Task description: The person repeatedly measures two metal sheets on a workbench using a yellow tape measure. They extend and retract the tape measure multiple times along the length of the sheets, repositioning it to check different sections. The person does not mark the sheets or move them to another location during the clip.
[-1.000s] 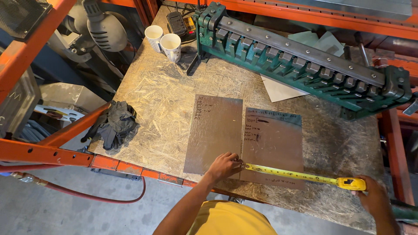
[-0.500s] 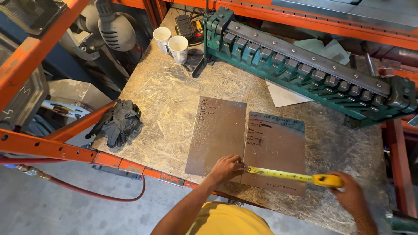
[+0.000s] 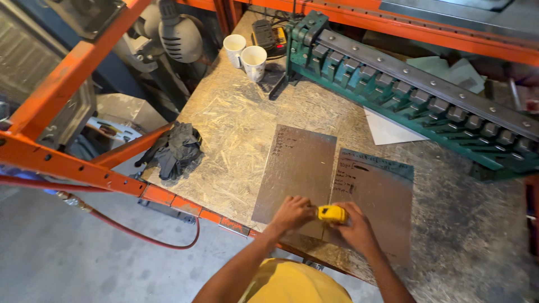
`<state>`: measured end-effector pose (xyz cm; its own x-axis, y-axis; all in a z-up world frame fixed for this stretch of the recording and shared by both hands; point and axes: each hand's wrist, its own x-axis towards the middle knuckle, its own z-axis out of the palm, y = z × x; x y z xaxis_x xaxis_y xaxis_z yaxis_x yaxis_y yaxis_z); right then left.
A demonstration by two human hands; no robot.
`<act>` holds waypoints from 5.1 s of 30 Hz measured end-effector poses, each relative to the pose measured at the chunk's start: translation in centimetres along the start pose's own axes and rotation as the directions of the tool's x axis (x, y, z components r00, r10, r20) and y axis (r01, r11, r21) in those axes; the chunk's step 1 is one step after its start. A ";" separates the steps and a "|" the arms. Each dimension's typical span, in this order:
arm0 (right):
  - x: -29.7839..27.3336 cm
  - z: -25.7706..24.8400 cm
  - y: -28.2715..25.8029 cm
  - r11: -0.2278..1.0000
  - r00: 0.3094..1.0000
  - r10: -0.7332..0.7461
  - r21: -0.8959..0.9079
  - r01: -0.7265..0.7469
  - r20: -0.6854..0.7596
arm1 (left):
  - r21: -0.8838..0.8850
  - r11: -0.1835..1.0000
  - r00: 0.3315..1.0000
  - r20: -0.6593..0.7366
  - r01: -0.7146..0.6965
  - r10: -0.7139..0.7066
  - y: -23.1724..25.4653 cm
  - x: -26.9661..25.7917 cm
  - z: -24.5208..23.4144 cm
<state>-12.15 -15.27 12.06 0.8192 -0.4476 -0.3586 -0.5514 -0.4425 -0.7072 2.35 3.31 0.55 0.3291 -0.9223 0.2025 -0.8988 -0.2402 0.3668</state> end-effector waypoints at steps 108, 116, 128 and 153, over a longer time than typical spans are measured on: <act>9.6 3.3 -4.0 0.978 0.987 -0.040 0.196 0.070 -0.154 | -0.266 0.830 0.834 -0.137 0.489 -0.535 -11.3 0.5 -6.2; 0.7 -2.3 16.1 0.953 0.685 -0.231 -0.303 0.016 -0.691 | -0.032 0.807 0.801 -0.105 0.590 -0.590 -12.7 -6.4 -8.1; -3.0 -0.9 24.6 0.889 0.609 -0.188 -0.398 -0.229 -0.770 | 0.060 0.817 0.802 -0.242 0.574 -0.546 -12.7 -6.9 -7.2; -3.3 -1.0 24.3 0.908 0.671 -0.040 -0.307 -0.285 -0.741 | 0.118 0.826 0.802 -0.348 0.552 -0.486 -13.2 -7.4 -5.9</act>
<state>-28.44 -25.32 -3.28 0.4545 -0.8580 0.2392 -0.7827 -0.5129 -0.3526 13.49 15.04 -0.46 0.8016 -0.5171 0.3002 -0.5944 -0.7430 0.3076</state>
